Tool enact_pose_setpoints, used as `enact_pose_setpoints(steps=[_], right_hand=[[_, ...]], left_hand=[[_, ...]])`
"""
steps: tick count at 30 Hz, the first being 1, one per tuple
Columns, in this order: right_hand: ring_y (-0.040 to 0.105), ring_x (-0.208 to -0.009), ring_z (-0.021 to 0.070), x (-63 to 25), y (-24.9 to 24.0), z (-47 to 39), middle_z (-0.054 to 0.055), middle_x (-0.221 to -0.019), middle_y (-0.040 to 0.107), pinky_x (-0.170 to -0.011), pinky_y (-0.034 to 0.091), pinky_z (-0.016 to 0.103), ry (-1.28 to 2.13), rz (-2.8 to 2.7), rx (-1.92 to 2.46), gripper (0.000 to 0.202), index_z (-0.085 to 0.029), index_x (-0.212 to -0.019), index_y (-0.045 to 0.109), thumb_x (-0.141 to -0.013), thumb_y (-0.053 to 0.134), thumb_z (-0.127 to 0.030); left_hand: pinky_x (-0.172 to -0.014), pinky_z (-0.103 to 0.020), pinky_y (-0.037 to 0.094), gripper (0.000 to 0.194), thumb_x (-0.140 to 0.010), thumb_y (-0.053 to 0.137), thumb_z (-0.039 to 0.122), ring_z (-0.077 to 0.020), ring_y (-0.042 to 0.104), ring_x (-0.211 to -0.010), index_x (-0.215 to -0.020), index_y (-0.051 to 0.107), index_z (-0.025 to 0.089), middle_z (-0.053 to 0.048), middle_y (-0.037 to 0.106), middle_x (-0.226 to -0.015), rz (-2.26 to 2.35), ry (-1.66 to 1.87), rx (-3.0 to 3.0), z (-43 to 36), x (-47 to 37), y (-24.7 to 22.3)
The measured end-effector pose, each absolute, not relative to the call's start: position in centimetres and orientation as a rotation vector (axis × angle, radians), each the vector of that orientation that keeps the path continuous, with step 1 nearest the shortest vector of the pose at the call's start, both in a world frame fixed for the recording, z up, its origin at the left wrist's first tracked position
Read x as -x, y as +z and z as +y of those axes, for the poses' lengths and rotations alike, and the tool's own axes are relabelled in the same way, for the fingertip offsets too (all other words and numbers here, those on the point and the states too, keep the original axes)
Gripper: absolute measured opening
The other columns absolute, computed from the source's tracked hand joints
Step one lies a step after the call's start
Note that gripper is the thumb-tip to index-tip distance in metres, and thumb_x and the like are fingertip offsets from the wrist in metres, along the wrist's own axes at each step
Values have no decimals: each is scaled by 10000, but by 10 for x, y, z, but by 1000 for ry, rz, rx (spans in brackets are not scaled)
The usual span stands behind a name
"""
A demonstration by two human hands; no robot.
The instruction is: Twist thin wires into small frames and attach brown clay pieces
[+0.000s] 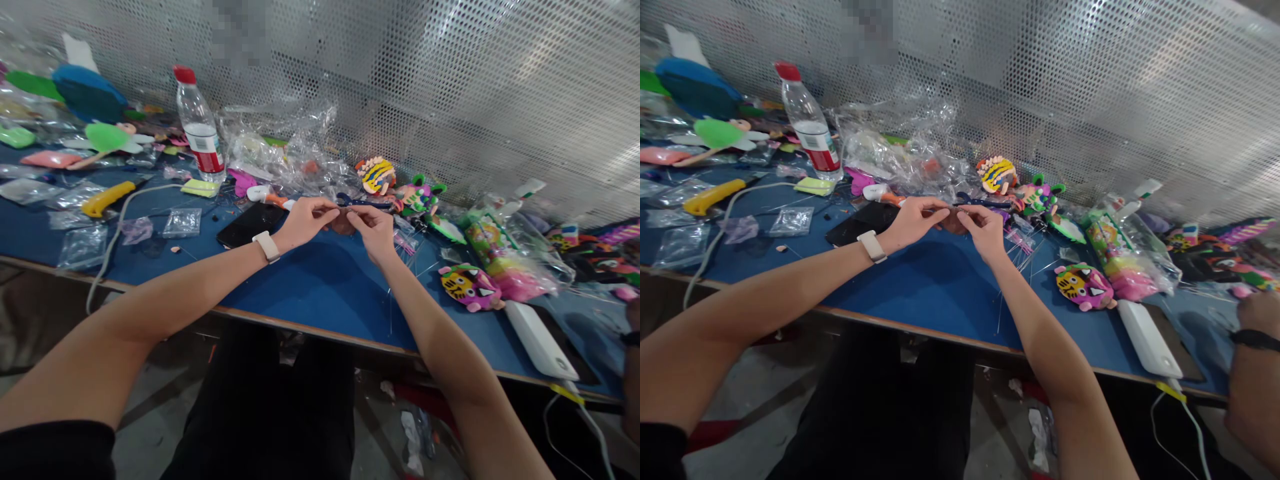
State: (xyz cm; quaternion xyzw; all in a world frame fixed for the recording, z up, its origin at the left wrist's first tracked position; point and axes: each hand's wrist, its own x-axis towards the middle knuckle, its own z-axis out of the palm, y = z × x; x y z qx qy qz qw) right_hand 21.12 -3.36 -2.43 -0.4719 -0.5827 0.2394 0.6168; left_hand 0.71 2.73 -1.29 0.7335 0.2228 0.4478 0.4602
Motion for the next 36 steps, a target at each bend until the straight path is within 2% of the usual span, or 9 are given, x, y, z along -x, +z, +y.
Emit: enact_pose_setpoints(steps=[6, 13, 16, 18, 23, 26, 29, 33, 36], right_hand=[[813, -920, 253, -208, -20, -38, 45, -985, 873, -895, 686, 434, 616, -1353, 1107, 499, -281, -1012, 880, -781, 940, -720], [709, -605, 193, -217, -13, -41, 30, -800, 827, -502, 570, 310, 972, -1389, 1245, 510, -239, -973, 854, -701, 988, -648], [681, -553, 192, -220, -6, -47, 22, -739, 797, -479, 552, 313, 1173, -1482, 1335, 529, -226, -1029, 832, -685, 1002, -591], [665, -531, 200, -220, -2, -51, 23, -688, 764, -494, 541, 331, 1228, -1619, 1410, 471, -226, -1000, 820, -755, 952, -606], [622, -583, 208, -222, -3, -50, 28, -597, 658, -639, 511, 372, 474, -1934, 1558, 461, -236, -691, 716, -944, 767, -617], [653, -655, 228, -225, -11, -44, 45, -686, 717, -686, 519, 380, 251, -1836, 1561, 396, -230, -808, 765, -1000, 696, -569], [704, -753, 249, -228, -18, -38, 82, -863, 794, -768, 569, 403, 167, -1793, 1568, 299, -217, -954, 802, -997, 709, -498], [729, -852, 261, -228, -25, -34, 111, -1051, 819, -900, 610, 458, 78, -1809, 1548, 247, -209, -1103, 810, -988, 736, -415], [710, -780, 237, -228, -27, -34, 115, -1114, 808, -838, 636, 457, 102, -1806, 1504, 278, -217, -1125, 812, -980, 766, -451]], left_hand=[[-685, -299, 617, 276, -1010, 787, 448, -161, 714, -706, -968, 831, 180, -70, 812, -874, 546, 1034, -1832, 26, -4, -8], [-716, -305, 509, 323, -1046, 702, 347, -158, 635, -656, -776, 767, 184, -41, 759, -725, 630, 1048, -2176, 24, -1, -7], [-730, -322, 490, 376, -1078, 634, 321, -165, 626, -650, -734, 707, 191, -39, 738, -710, 706, 1062, -2371, 28, 2, -6], [-746, -335, 491, 400, -1101, 600, 334, -176, 636, -665, -735, 679, 193, -43, 736, -723, 765, 1062, -2435, 33, 4, -6], [-914, -406, 525, 271, -1111, 573, 321, -260, 681, -923, -949, 743, 185, -98, 787, -949, 925, 1010, -2598, 47, 7, -12], [-1075, -507, 497, 260, -1050, 685, 381, -357, 629, -1180, -1155, 769, 159, -161, 767, -1174, 1035, 936, -2744, 50, 7, -21], [-1124, -580, 459, 268, -1005, 731, 359, -425, 548, -1308, -1157, 792, 147, -204, 708, -1317, 1086, 813, -2844, 50, 7, -29], [-1120, -608, 435, 208, -1044, 630, 253, -432, 520, -1323, -1107, 805, 159, -203, 687, -1327, 1077, 786, -2833, 49, 5, -33], [-1103, -596, 442, 240, -1089, 574, 270, -401, 549, -1258, -1116, 793, 176, -175, 710, -1246, 1076, 832, -2750, 50, 3, -32]])
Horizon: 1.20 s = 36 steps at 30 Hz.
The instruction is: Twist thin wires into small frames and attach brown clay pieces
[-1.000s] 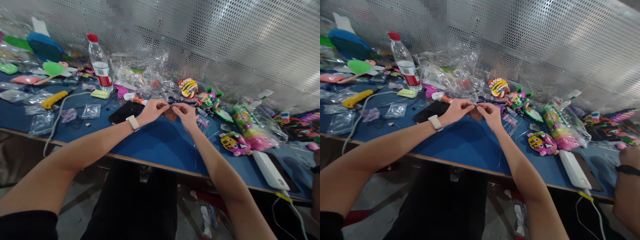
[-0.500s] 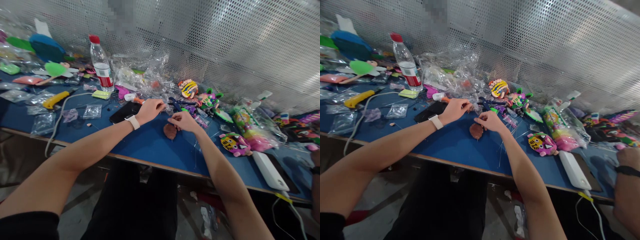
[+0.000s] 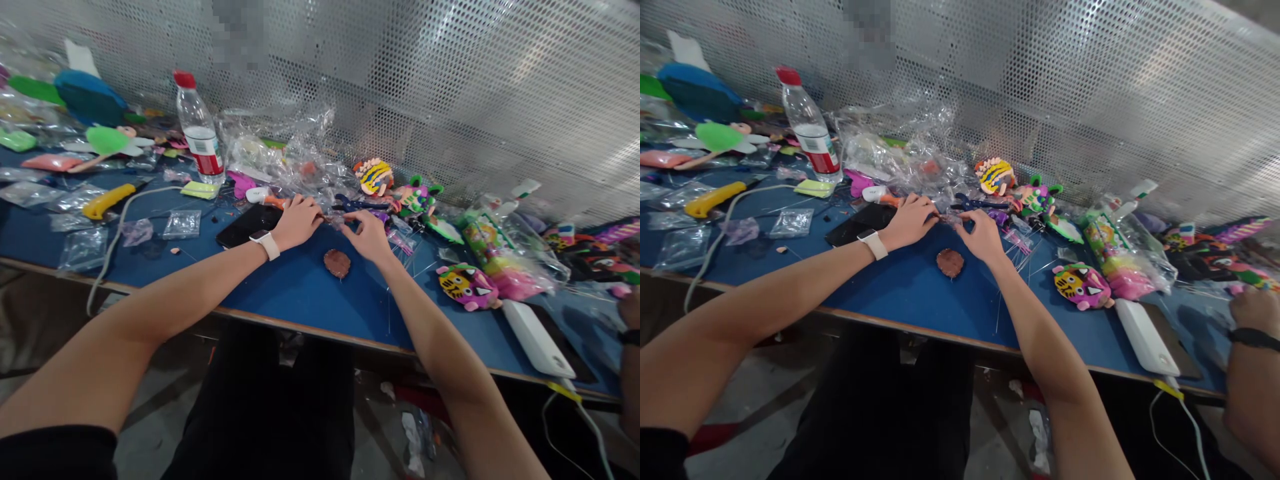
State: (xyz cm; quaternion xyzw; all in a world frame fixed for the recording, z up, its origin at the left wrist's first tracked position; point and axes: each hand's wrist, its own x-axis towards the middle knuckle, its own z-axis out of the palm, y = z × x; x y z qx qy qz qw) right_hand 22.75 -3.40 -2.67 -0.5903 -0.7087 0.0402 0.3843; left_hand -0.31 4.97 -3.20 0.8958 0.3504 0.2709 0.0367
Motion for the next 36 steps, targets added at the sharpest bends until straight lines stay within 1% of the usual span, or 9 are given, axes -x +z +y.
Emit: enact_pose_setpoints(steps=[3, 6, 10, 15, 19, 24, 26, 30, 36], right_hand=[[726, -790, 230, -226, -25, -35, 119, -1175, 795, -767, 661, 433, 162, -1758, 1401, 308, -233, -1114, 822, -1005, 743, -510], [753, -822, 227, -224, -21, -37, 114, -1202, 789, -758, 681, 423, 240, -1711, 1303, 316, -244, -1104, 829, -1062, 669, -513], [762, -806, 220, -220, -17, -41, 102, -1154, 797, -723, 674, 396, 213, -1747, 1270, 267, -251, -1131, 830, -1064, 687, -466], [762, -731, 215, -214, -18, -43, 77, -994, 811, -725, 676, 398, 148, -1709, 1234, 225, -245, -1043, 831, -1052, 703, -429], [749, -687, 223, -213, -19, -43, 66, -909, 795, -681, 669, 402, 61, -1602, 1294, 213, -242, -980, 813, -1025, 721, -429], [707, -642, 196, -209, -14, -46, 65, -916, 779, -647, 647, 387, -67, -1587, 1314, 147, -225, -937, 802, -991, 710, -326], [702, -659, 193, -205, -12, -48, 69, -940, 780, -665, 654, 387, -75, -1602, 1348, 137, -230, -944, 806, -991, 705, -310], [706, -705, 203, -198, -10, -53, 76, -972, 782, -718, 681, 412, 1, -1667, 1372, 148, -252, -972, 825, -997, 704, -333], [741, -764, 218, -195, -11, -53, 76, -974, 778, -743, 702, 435, 109, -1676, 1299, 146, -253, -998, 822, -979, 705, -338]], left_hand=[[-1086, -566, 459, 238, -1110, 564, 295, -370, 576, -1209, -1152, 778, 199, -145, 734, -1202, 1062, 891, -2681, 51, 2, -30], [-1084, -543, 477, 222, -1113, 564, 286, -341, 613, -1173, -1183, 764, 221, -123, 754, -1195, 1009, 959, -2625, 54, 2, -27], [-1055, -483, 528, 168, -1095, 565, 227, -291, 682, -1119, -1139, 726, 214, -107, 771, -1159, 841, 1030, -2525, 54, 1, -24], [-889, -390, 582, 139, -1048, 636, 221, -225, 720, -951, -1186, 629, 212, -84, 768, -1084, 847, 1143, -2256, 46, -1, -22], [-786, -368, 553, 126, -996, 707, 244, -198, 677, -812, -972, 587, 220, -45, 713, -930, 798, 1071, -2263, 34, -2, -20], [-839, -386, 578, 255, -986, 781, 385, -213, 668, -903, -940, 596, 216, -80, 679, -1064, 728, 1123, -2295, 24, -7, -18], [-864, -399, 582, 305, -979, 802, 426, -230, 664, -939, -898, 595, 218, -85, 670, -1044, 745, 1143, -2328, 23, -9, -20], [-798, -386, 563, 237, -1015, 733, 333, -207, 661, -818, -859, 597, 218, -57, 688, -897, 765, 1083, -2314, 24, -12, -26], [-746, -333, 557, 173, -1040, 690, 325, -177, 676, -790, -923, 627, 214, -45, 748, -906, 736, 1139, -2125, 24, -13, -28]])
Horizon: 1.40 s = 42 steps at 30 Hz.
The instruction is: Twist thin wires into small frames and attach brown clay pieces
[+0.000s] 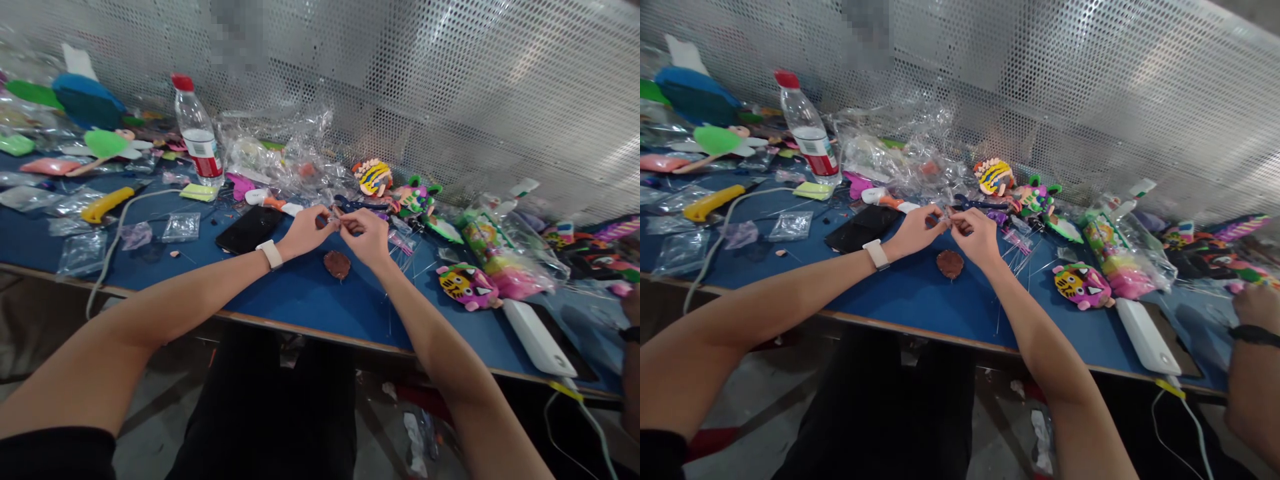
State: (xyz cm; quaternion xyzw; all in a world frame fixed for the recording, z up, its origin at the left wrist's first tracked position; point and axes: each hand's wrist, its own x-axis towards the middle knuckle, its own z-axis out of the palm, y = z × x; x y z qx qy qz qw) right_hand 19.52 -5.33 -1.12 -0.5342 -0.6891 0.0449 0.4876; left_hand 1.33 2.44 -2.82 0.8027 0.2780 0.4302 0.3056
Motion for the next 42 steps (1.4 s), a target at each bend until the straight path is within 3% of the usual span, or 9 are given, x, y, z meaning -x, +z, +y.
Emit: enact_pose_setpoints(steps=[6, 13, 17, 23, 32, 42], right_hand=[[737, -786, 223, -195, -11, -52, 72, -965, 766, -762, 692, 433, 123, -1683, 1325, 115, -251, -992, 807, -960, 717, -315], [801, -878, 240, -204, -14, -45, 103, -1110, 806, -824, 712, 431, 286, -1632, 1365, 217, -228, -1059, 771, -897, 786, -371], [833, -994, 291, -210, -18, -42, 111, -1099, 844, -935, 718, 493, 482, -1585, 1319, 313, -220, -1071, 759, -837, 820, -419], [850, -977, 309, -207, -24, -38, 109, -1022, 863, -965, 718, 511, 590, -1489, 1275, 379, -217, -997, 761, -754, 885, -480], [830, -932, 287, -197, -22, -45, 88, -1010, 834, -962, 722, 511, 431, -1578, 1238, 230, -228, -961, 759, -780, 812, -358], [817, -934, 268, -199, -21, -46, 59, -1009, 828, -967, 708, 501, 369, -1665, 1272, 190, -249, -971, 705, -785, 728, -276]], left_hand=[[-815, -347, 589, 37, -1000, 667, 193, -185, 715, -865, -965, 679, 197, -69, 792, -993, 762, 1185, -2089, 23, -15, -28], [-895, -389, 623, 89, -936, 696, 171, -213, 738, -967, -854, 696, 205, -84, 805, -1019, 744, 1230, -2121, 24, -13, -23], [-877, -407, 628, 114, -944, 688, 211, -209, 740, -901, -829, 687, 209, -82, 810, -961, 716, 1205, -2087, 24, -12, -21], [-789, -380, 617, 80, -851, 722, 161, -186, 708, -792, -816, 669, 209, -55, 789, -873, 701, 1175, -2080, 28, -12, -24], [-865, -400, 590, 242, -825, 698, 60, -229, 708, -926, -978, 590, 214, -66, 740, -987, 707, 1101, -2301, 29, -10, -24], [-943, -447, 584, 172, -885, 667, 82, -280, 726, -1029, -984, 621, 213, -106, 746, -1073, 690, 1020, -2481, 30, -12, -26]])
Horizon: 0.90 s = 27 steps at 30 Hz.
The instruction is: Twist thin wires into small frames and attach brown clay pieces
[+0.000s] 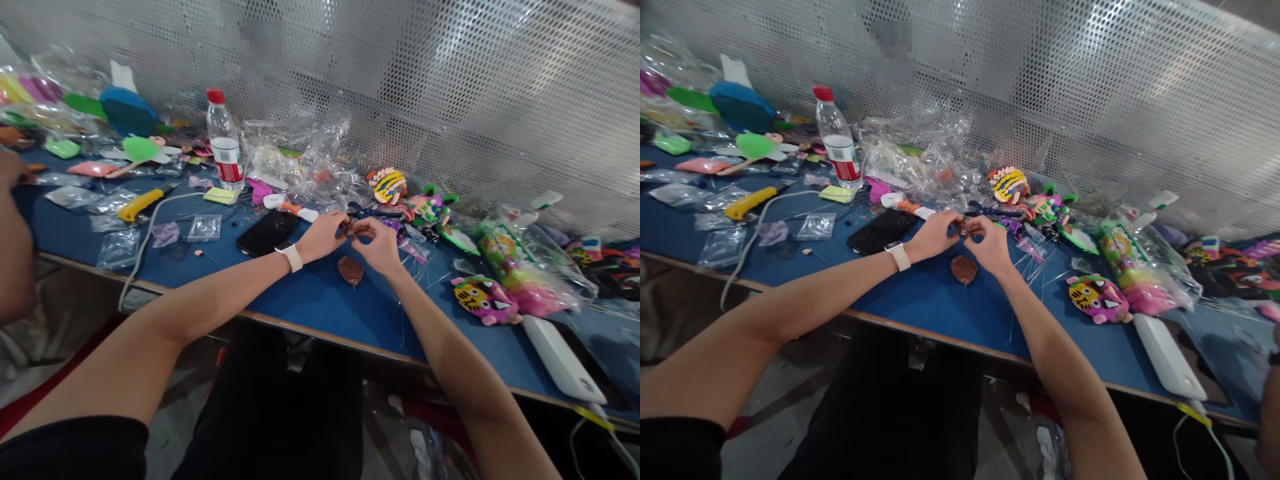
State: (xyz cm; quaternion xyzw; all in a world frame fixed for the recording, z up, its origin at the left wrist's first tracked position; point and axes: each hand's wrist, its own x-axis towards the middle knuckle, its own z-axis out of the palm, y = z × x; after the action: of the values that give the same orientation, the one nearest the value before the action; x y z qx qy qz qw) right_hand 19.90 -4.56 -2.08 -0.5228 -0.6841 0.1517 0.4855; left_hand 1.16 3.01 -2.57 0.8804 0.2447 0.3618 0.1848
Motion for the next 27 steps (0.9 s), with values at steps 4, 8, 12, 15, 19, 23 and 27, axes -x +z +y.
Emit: enact_pose_setpoints(steps=[4, 8, 12, 15, 19, 23, 27], right_hand=[[822, -933, 259, -199, -17, -45, 52, -979, 809, -938, 698, 477, 359, -1666, 1254, 237, -262, -1011, 630, -786, 697, -231], [818, -913, 257, -202, -14, -45, 42, -953, 796, -920, 686, 467, 348, -1699, 1253, 218, -262, -997, 610, -798, 696, -242], [801, -869, 265, -207, -15, -43, 55, -976, 801, -875, 688, 471, 261, -1681, 1304, 261, -255, -1005, 642, -762, 739, -263], [802, -869, 274, -210, -19, -40, 75, -1008, 818, -859, 695, 480, 276, -1644, 1321, 296, -241, -1031, 692, -745, 758, -283], [820, -894, 283, -212, -21, -38, 71, -988, 844, -894, 697, 492, 365, -1660, 1292, 306, -226, -1089, 771, -796, 731, -304], [822, -909, 290, -212, -20, -40, 68, -989, 851, -897, 704, 494, 314, -1693, 1306, 306, -238, -1105, 795, -813, 765, -322], [819, -914, 285, -210, -17, -43, 73, -1010, 848, -866, 711, 474, 292, -1638, 1297, 342, -241, -1138, 775, -807, 807, -324]], left_hand=[[-920, -422, 601, 196, -886, 710, 95, -265, 761, -1008, -1025, 628, 207, -102, 783, -1065, 670, 1060, -2376, 29, -13, -26], [-939, -408, 617, 287, -912, 731, 128, -254, 783, -1050, -1168, 627, 204, -108, 800, -1149, 594, 1113, -2297, 30, -12, -25], [-971, -416, 616, 370, -888, 706, 85, -254, 783, -1071, -1229, 638, 214, -99, 810, -1179, 611, 1085, -2309, 29, -11, -20], [-961, -413, 610, 336, -897, 680, 84, -252, 775, -1061, -1209, 654, 207, -108, 806, -1190, 612, 1088, -2340, 27, -11, -18], [-911, -394, 600, 286, -915, 665, 96, -238, 763, -1002, -1180, 653, 202, -100, 803, -1126, 611, 1096, -2371, 26, -11, -19], [-862, -379, 579, 258, -948, 630, 106, -227, 749, -945, -1190, 654, 194, -94, 794, -1092, 597, 1090, -2418, 28, -10, -20], [-838, -370, 571, 224, -973, 622, 116, -226, 741, -922, -1184, 656, 183, -100, 787, -1085, 589, 1099, -2448, 30, -10, -21]])
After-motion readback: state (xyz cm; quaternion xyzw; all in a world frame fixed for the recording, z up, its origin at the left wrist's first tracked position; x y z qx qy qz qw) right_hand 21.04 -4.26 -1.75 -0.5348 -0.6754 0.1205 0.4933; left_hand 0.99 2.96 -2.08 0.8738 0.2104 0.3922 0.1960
